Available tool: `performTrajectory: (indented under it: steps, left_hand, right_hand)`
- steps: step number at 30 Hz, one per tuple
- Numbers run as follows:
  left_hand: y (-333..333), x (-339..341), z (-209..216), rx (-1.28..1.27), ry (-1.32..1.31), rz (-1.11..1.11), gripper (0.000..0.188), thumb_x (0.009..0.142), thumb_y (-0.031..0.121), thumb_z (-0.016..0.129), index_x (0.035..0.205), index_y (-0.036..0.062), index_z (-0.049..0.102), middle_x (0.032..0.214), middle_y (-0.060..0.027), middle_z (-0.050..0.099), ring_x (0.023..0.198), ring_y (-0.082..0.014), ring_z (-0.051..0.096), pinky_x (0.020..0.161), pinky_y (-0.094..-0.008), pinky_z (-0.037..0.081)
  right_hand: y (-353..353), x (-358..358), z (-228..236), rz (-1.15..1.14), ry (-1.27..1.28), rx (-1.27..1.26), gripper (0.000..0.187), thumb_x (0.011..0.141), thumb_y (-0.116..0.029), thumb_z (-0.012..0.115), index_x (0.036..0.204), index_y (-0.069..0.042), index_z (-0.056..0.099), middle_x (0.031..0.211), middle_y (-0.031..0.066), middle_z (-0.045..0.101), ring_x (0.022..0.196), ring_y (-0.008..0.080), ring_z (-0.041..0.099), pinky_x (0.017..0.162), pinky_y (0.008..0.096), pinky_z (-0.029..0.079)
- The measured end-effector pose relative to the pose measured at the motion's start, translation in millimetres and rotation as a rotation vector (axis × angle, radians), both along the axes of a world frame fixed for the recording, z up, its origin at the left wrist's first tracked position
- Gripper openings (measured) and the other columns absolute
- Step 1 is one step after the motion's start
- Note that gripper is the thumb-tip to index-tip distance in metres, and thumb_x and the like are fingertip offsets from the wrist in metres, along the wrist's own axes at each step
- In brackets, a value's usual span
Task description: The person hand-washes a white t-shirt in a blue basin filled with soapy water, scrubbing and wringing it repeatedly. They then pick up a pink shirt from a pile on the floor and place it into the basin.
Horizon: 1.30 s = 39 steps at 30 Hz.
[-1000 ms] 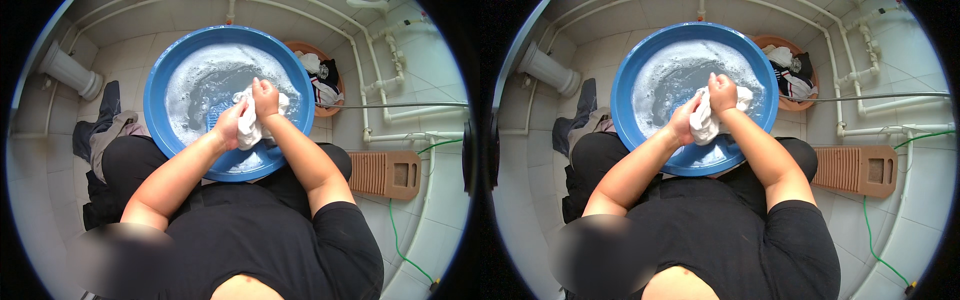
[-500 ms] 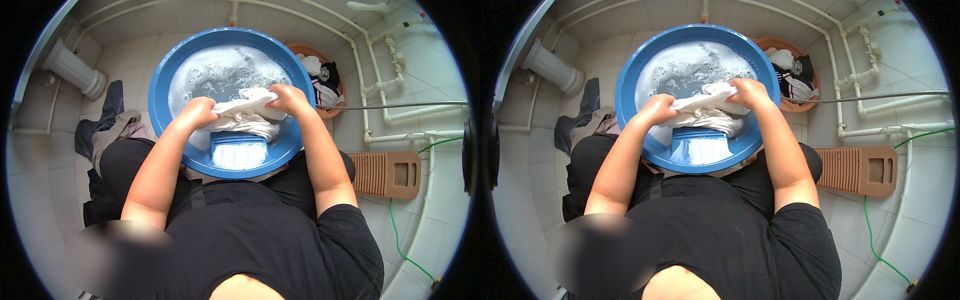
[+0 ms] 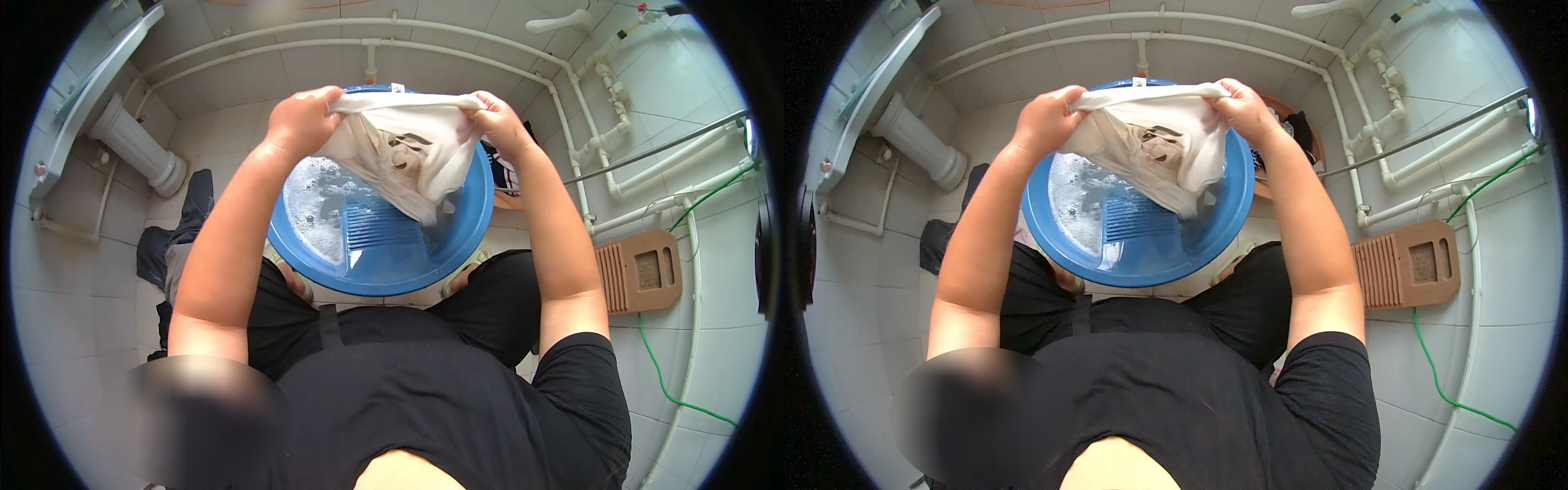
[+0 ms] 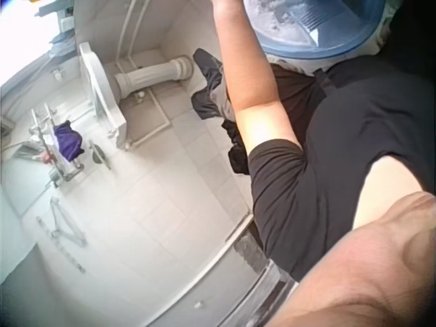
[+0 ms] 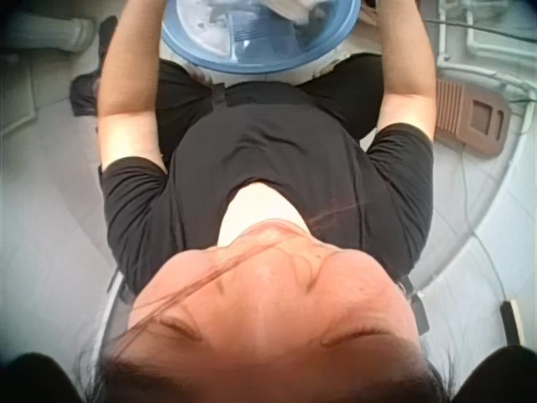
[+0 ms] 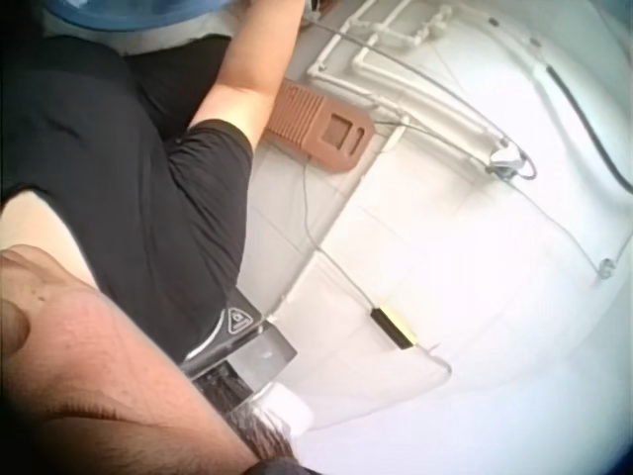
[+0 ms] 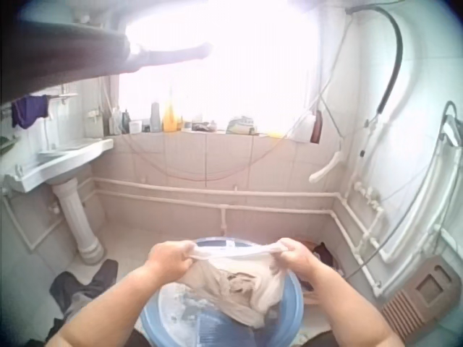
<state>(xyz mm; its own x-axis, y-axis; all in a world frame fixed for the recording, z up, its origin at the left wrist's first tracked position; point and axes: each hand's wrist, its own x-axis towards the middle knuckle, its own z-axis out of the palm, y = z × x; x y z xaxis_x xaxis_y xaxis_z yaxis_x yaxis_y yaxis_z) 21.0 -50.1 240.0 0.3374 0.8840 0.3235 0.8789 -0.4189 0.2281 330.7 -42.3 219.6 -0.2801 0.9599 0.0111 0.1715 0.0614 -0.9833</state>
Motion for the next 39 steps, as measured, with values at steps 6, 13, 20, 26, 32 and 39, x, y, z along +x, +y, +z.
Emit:
performTrajectory:
  steps: [6, 13, 20, 26, 32, 39]
  left_hand:
    - [21, -22, 52, 0.452, 0.205, -0.020, 0.025, 0.083, 0.025, 0.055, 0.108, 0.0187, 0.057, 0.072, -0.0117, 0.064, 0.070, -0.0296, 0.062, 0.063, -0.0379, 0.050]
    - [36, -44, 103, 0.837, 0.182, -0.056, 0.025, 0.082, 0.036, 0.060, 0.097, 0.0150, 0.062, 0.070, -0.0048, 0.065, 0.063, -0.0219, 0.064, 0.055, -0.0297, 0.051]
    - [9, -40, 115, 0.117, -0.484, -0.154, 0.026, 0.081, 0.031, 0.064, 0.096, 0.0094, 0.061, 0.072, -0.0032, 0.064, 0.061, -0.0111, 0.062, 0.056, -0.0228, 0.048]
    - [6, -61, 0, -0.802, -1.339, -0.448, 0.023, 0.075, 0.016, 0.069, 0.092, 0.0035, 0.062, 0.084, -0.0077, 0.064, 0.073, -0.0136, 0.063, 0.067, -0.0245, 0.052]
    - [-13, -22, -144, -1.257, -2.192, 0.098, 0.033, 0.082, 0.023, 0.056, 0.104, -0.0008, 0.059, 0.101, -0.0145, 0.063, 0.095, -0.0283, 0.060, 0.088, -0.0432, 0.046]
    - [3, 3, -220, -1.195, -2.328, 0.374, 0.044, 0.090, 0.029, 0.042, 0.117, -0.0044, 0.048, 0.114, -0.0196, 0.056, 0.107, -0.0336, 0.053, 0.095, -0.0463, 0.040]
  right_hand:
    - [2, -4, 51, -0.207, 0.061, 0.228, 0.014, 0.083, -0.013, 0.057, 0.094, -0.005, 0.053, 0.070, 0.0001, 0.054, 0.059, 0.0070, 0.048, 0.055, 0.0218, 0.041]
    - [13, -5, 97, -0.266, 0.063, 0.538, 0.026, 0.085, -0.023, 0.060, 0.103, -0.006, 0.053, 0.068, -0.0032, 0.050, 0.058, 0.0044, 0.044, 0.053, 0.0184, 0.036]
    - [-1, -2, 102, -0.126, 0.240, 0.432, 0.029, 0.085, -0.023, 0.060, 0.104, -0.003, 0.055, 0.082, 0.0019, 0.060, 0.070, 0.0065, 0.056, 0.061, 0.0209, 0.047]
    - [-27, -13, 33, 0.127, -0.029, -0.164, 0.038, 0.080, -0.028, 0.064, 0.104, 0.002, 0.059, 0.091, 0.0091, 0.064, 0.077, 0.0128, 0.060, 0.068, 0.0269, 0.051]
    - [-14, -38, -60, 0.219, 0.293, -0.663, 0.040, 0.077, -0.013, 0.066, 0.113, 0.001, 0.055, 0.108, 0.0120, 0.060, 0.095, 0.0185, 0.059, 0.085, 0.0319, 0.048]
    - [58, -81, -185, -0.170, -0.465, -0.213, 0.054, 0.079, -0.038, 0.062, 0.114, 0.001, 0.054, 0.109, 0.0165, 0.060, 0.102, 0.0244, 0.057, 0.088, 0.0352, 0.043]
